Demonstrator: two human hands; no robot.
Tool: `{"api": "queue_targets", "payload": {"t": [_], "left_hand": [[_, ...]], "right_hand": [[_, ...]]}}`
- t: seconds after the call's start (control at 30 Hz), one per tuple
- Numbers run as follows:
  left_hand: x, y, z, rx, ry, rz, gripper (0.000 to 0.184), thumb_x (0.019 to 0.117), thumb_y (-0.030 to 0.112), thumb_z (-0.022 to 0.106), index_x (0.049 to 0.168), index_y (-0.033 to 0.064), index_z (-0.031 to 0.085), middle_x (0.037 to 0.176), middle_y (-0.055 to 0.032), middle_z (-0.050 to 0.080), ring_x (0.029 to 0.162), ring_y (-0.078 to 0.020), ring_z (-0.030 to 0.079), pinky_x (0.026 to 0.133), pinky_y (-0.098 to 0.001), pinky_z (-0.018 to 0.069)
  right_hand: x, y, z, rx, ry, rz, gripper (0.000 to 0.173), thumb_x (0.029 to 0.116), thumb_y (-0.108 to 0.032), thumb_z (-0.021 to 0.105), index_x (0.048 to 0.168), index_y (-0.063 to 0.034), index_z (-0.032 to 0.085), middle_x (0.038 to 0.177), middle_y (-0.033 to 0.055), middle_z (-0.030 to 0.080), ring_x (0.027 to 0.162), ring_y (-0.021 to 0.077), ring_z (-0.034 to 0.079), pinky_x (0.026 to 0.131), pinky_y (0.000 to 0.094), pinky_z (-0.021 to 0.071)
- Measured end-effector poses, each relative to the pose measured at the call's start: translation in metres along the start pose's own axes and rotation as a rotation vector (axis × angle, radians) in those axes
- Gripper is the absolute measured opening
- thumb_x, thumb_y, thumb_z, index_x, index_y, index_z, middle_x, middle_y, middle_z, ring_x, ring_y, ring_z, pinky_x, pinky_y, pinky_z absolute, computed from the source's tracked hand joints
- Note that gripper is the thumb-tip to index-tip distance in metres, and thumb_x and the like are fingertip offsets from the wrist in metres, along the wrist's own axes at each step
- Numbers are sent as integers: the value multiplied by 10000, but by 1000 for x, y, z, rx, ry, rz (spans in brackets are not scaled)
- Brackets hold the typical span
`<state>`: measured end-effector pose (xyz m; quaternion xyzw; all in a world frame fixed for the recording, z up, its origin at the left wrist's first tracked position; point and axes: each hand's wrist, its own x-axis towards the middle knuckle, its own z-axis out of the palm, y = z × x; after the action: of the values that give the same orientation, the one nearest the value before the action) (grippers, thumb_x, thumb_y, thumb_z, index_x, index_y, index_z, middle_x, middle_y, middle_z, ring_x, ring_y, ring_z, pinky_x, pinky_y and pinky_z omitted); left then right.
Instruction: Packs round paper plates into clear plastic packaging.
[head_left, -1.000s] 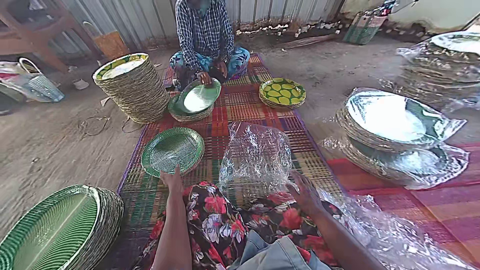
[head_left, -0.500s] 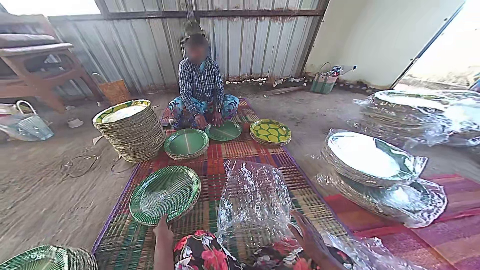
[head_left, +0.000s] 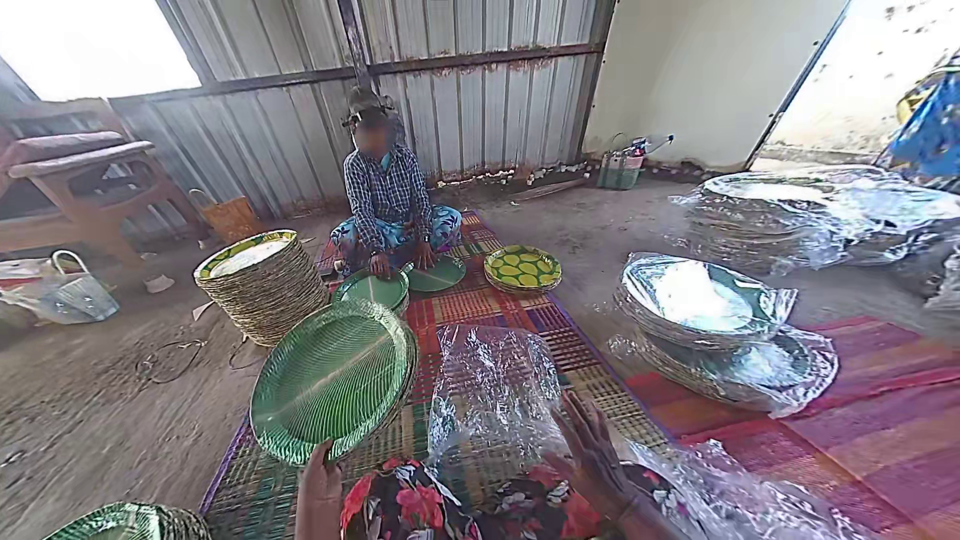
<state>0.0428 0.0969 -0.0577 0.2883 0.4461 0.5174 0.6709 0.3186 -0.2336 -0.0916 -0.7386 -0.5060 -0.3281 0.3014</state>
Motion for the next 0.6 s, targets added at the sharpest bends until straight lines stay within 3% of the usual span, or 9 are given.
{"api": "queue_targets", "payload": {"t": [0.07,0.17,0.27,0.33,0.4,0.43,0.47,0.53,0.6], "left_hand": [[-28,15,15,13,-120,18,170,1012,23,515,1180,41,512,919,-43,642,763,-93,657,664,-266,579],[-73,24,36,112,-353,-15,308,1011,28,503,1318,7,475,991,-78,688,841,-123,703,742,-307,611],[-123,23,59,241,-565,-142,229,1010,61,463,1220,4,533,926,-54,700,822,-117,705,746,-315,610],[-147,11,71,295,-675,-274,163,987,36,473,1072,28,612,861,-46,725,786,-117,715,735,-308,617],[-165,-6,81,357,-798,-411,142,970,12,485,1036,50,605,838,-34,717,771,-106,708,735,-295,608],[-173,-16,87,385,-859,-472,138,961,14,497,1021,63,611,827,-28,726,762,-102,714,726,-292,610],[-179,-27,93,417,-922,-528,135,969,23,505,1046,61,609,836,-29,729,771,-108,717,733,-299,611],[-186,-49,104,490,-1041,-622,144,1007,66,489,1102,53,596,871,-30,719,808,-114,710,760,-305,602],[-193,-72,113,520,-1141,-719,231,1082,161,400,1099,90,619,897,-13,729,843,-104,713,780,-295,594]], "right_hand": [[16,-16,-20,17,22,-104,619,1021,-626,429,1493,-226,418,1598,90,423,1535,191,305,1242,510,174],[42,-33,-62,2,46,-222,600,1036,-588,452,1514,-260,298,1683,29,253,1577,132,158,1262,496,81],[40,-32,-109,2,44,-297,453,1091,-409,439,1510,-314,296,1709,-41,159,1587,102,55,1263,525,7],[24,-26,-145,33,9,-310,409,1107,-349,378,1508,-380,310,1710,-108,145,1585,80,24,1263,514,-41],[-1,-27,-179,-19,2,-251,321,1110,-410,349,1418,-338,403,1554,-72,410,1527,66,257,1266,435,25],[-11,-29,-196,-108,-23,-201,308,1114,-429,317,1347,-279,451,1317,-7,541,1377,85,444,1233,381,107],[-21,-33,-212,-217,-92,-173,271,1118,-378,318,1306,-260,474,1091,25,577,1173,134,558,1173,374,211],[-44,-41,-236,-308,-229,-172,271,1088,-250,391,1247,-178,599,817,81,590,860,261,617,1040,436,388],[-65,-51,-250,-298,-331,-111,220,1075,-240,414,1066,-152,615,860,90,630,942,279,636,1116,465,347]]}}
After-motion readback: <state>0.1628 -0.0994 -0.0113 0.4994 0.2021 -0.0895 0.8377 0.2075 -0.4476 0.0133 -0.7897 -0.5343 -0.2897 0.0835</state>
